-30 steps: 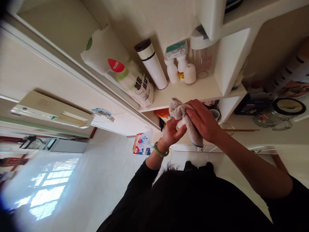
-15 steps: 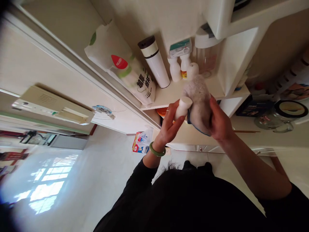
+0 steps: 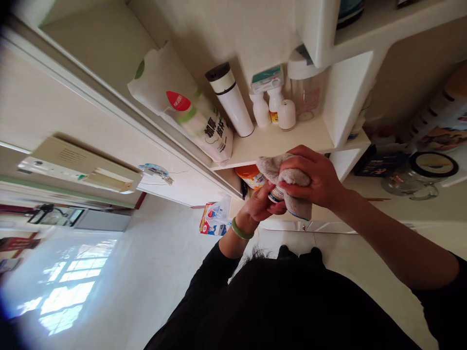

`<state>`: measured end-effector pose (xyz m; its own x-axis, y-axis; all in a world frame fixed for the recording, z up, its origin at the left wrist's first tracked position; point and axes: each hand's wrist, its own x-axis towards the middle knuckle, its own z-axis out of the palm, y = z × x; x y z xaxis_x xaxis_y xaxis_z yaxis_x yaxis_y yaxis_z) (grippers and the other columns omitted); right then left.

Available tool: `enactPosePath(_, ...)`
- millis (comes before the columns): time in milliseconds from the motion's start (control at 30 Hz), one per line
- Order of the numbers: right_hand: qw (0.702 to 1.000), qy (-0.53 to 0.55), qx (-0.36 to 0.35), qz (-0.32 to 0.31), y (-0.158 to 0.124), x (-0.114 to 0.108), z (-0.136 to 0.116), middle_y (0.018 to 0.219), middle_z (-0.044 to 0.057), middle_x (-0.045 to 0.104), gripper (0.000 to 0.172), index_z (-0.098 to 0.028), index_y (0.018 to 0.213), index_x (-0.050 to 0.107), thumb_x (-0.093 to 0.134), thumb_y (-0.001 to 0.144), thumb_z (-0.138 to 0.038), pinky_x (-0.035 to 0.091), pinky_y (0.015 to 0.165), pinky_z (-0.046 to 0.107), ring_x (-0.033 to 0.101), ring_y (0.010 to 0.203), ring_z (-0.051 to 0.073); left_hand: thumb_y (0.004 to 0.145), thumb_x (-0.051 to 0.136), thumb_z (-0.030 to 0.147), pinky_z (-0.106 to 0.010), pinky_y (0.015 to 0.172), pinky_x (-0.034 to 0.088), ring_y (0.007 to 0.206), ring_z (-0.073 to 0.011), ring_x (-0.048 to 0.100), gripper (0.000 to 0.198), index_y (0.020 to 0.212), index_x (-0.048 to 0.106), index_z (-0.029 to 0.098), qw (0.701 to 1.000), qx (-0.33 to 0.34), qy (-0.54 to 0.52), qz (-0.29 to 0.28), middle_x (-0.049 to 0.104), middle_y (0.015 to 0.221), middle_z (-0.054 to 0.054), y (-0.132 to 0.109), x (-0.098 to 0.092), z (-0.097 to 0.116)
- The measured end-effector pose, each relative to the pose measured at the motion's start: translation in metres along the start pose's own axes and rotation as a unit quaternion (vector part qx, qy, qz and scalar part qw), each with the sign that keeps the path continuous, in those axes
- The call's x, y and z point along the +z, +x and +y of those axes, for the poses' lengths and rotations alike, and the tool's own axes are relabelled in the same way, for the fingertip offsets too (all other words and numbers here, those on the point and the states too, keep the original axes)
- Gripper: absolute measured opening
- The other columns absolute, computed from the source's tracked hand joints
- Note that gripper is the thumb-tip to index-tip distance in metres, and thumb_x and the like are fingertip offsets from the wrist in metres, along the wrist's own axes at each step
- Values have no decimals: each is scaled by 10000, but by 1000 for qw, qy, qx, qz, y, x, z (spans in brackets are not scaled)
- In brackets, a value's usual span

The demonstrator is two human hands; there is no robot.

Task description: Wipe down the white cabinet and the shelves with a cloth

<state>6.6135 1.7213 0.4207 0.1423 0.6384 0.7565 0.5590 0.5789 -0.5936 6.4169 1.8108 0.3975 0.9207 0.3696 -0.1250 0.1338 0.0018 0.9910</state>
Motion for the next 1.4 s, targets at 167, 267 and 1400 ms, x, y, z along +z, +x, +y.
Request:
enactPosePath(167, 995, -22, 74, 69, -6, 19, 4, 1005, 45, 827, 191, -324, 1003, 733, 793, 1020, -505, 649, 862, 498, 793, 921, 302, 1036, 770, 866, -428, 701, 675, 817, -268, 744, 597, 1113, 740, 275, 948, 112, 199, 220, 774, 859, -69, -1, 2, -4)
enactPosePath(267, 991, -54, 96, 72, -4, 19, 10, 1031, 56, 838, 199, -308, 1031, 731, 767, 1016, -503, 642, 886, 497, 794, 951, 306, 905, 900, 899, -448, 797, 701, 901, -284, 787, 728, 1216, 733, 262, 933, 128, 216, 257, 824, 1071, -108, 1, -4, -2)
enactPosePath(1400, 926, -31, 156, 341, 26, 29, 16, 811, 32, 623, 522, -299, 877, 545, 624, 1101, -763, 618, 857, 493, 624, 823, 272, 1150, 737, 637, -504, 1170, 648, 1324, -340, 771, 567, 1563, 648, 259, 903, 233, 272, 237, 776, 1523, -180, 1, -32, 23)
